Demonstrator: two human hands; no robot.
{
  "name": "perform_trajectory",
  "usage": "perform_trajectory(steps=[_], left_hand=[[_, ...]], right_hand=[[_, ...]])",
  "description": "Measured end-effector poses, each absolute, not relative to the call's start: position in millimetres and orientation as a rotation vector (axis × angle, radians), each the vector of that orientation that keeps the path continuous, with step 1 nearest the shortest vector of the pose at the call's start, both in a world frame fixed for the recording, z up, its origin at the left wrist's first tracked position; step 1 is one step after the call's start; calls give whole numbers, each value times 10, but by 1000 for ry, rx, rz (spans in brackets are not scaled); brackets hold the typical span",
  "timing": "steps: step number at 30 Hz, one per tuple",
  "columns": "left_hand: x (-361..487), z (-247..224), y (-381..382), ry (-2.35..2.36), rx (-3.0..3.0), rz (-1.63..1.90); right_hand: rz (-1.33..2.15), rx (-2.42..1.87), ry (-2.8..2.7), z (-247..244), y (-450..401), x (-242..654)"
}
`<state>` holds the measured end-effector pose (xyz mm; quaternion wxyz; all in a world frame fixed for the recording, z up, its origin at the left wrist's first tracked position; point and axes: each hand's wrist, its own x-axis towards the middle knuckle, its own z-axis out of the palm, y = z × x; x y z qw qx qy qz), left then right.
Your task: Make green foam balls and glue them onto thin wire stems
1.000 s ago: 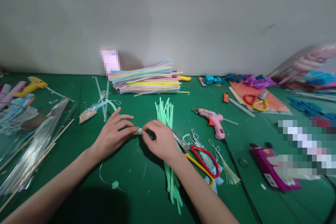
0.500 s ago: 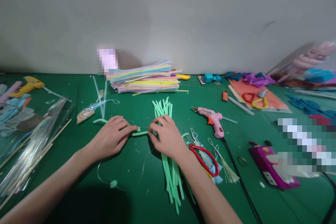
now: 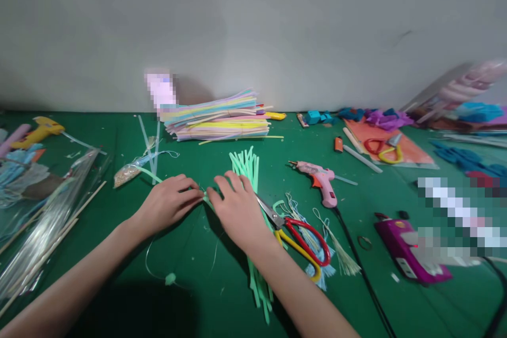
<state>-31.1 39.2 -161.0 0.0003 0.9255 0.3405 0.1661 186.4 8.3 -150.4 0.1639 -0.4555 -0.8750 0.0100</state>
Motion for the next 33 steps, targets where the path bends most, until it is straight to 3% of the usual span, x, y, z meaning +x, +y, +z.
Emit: perform_trajectory(steps=[7,18,33], left_hand=[[-270,-1560,424,1064,2905,489],[-379,-1615,462,1042,2859,500],[-332,-1593,402,1091,2920,456]], right_hand=[[78,-1318,-2509,-1370,61,1970],[218,-1325,-2397,-1738,187,1764],[363,-1295,-2337,-1696,179,1800]])
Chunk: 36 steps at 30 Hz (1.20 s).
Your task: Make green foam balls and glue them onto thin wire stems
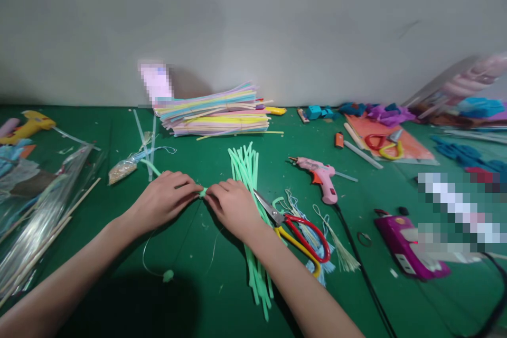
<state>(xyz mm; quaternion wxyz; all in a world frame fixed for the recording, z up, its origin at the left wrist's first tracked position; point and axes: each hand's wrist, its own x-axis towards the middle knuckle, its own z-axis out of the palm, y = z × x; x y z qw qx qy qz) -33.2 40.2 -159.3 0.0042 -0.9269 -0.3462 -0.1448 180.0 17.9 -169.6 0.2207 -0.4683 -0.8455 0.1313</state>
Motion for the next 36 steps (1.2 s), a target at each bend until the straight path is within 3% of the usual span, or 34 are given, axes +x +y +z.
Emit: perform_trajectory(steps=[16,36], left_hand=[[-308,-1715,122,-1589,-2744,-514],[-246,-1708,192,-1539,-2831,-501]], right_hand=[[478,-1338,-2234,-1779,109,1715],[393,-1340,-2268,-1771,95,1755]])
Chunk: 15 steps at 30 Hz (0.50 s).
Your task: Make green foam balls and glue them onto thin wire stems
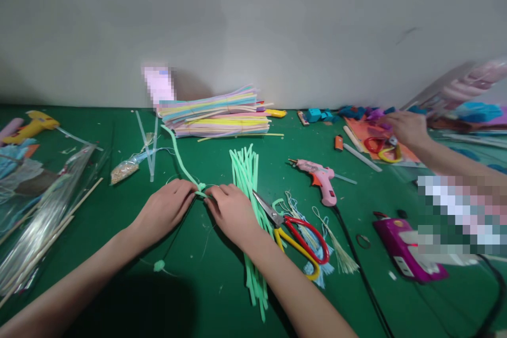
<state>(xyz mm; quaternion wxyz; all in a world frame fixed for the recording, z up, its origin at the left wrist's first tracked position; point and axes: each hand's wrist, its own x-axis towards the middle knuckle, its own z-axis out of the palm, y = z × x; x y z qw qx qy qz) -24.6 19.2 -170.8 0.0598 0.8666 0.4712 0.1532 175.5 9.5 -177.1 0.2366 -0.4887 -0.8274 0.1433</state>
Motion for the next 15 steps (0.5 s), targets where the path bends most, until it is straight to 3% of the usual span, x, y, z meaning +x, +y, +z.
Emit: perform_trajectory(steps=[15], left_hand=[[-298,-1699,106,1585,2342,627]], right_hand=[[-7,-1016,-2751,-1335,439,1627]])
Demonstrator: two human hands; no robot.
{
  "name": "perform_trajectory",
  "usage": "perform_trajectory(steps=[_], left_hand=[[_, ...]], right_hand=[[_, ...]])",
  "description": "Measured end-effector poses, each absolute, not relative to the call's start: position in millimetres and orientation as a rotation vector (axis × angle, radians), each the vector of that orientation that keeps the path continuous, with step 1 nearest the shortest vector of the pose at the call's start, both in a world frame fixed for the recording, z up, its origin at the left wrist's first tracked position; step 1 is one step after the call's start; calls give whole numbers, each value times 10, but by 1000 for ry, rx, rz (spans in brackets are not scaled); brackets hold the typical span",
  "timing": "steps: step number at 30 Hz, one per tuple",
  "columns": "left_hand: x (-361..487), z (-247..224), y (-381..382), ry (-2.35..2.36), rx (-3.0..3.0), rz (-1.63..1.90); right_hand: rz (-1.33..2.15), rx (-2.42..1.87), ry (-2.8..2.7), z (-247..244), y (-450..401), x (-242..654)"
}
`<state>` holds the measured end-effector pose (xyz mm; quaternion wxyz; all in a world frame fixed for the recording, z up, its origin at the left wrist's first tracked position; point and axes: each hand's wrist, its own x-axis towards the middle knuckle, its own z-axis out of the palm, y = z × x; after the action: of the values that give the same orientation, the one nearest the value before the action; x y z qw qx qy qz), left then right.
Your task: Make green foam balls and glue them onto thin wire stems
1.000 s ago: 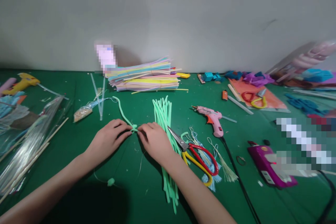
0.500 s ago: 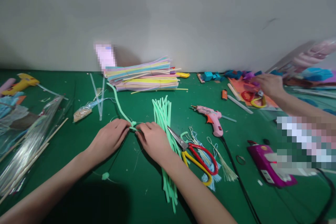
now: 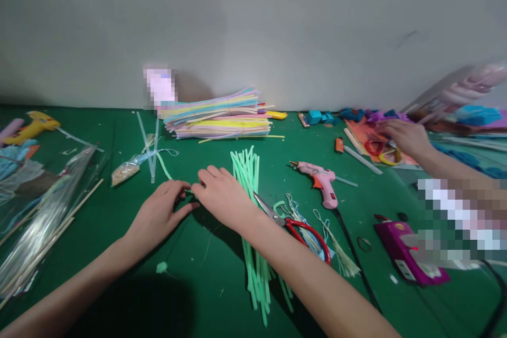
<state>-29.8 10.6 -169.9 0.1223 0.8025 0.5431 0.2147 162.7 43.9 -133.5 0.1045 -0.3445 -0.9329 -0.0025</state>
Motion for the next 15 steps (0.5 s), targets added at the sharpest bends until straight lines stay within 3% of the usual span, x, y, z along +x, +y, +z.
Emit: perform_trajectory(steps=[8,15], left_hand=[[-331,-1697,209,1501,2249,719],[-299,-1611,228,1468,2129,806]], right_hand=[[-42,-916,-2887,-1208,497,1488],[166,-912,-2846,-1275,474,1445]])
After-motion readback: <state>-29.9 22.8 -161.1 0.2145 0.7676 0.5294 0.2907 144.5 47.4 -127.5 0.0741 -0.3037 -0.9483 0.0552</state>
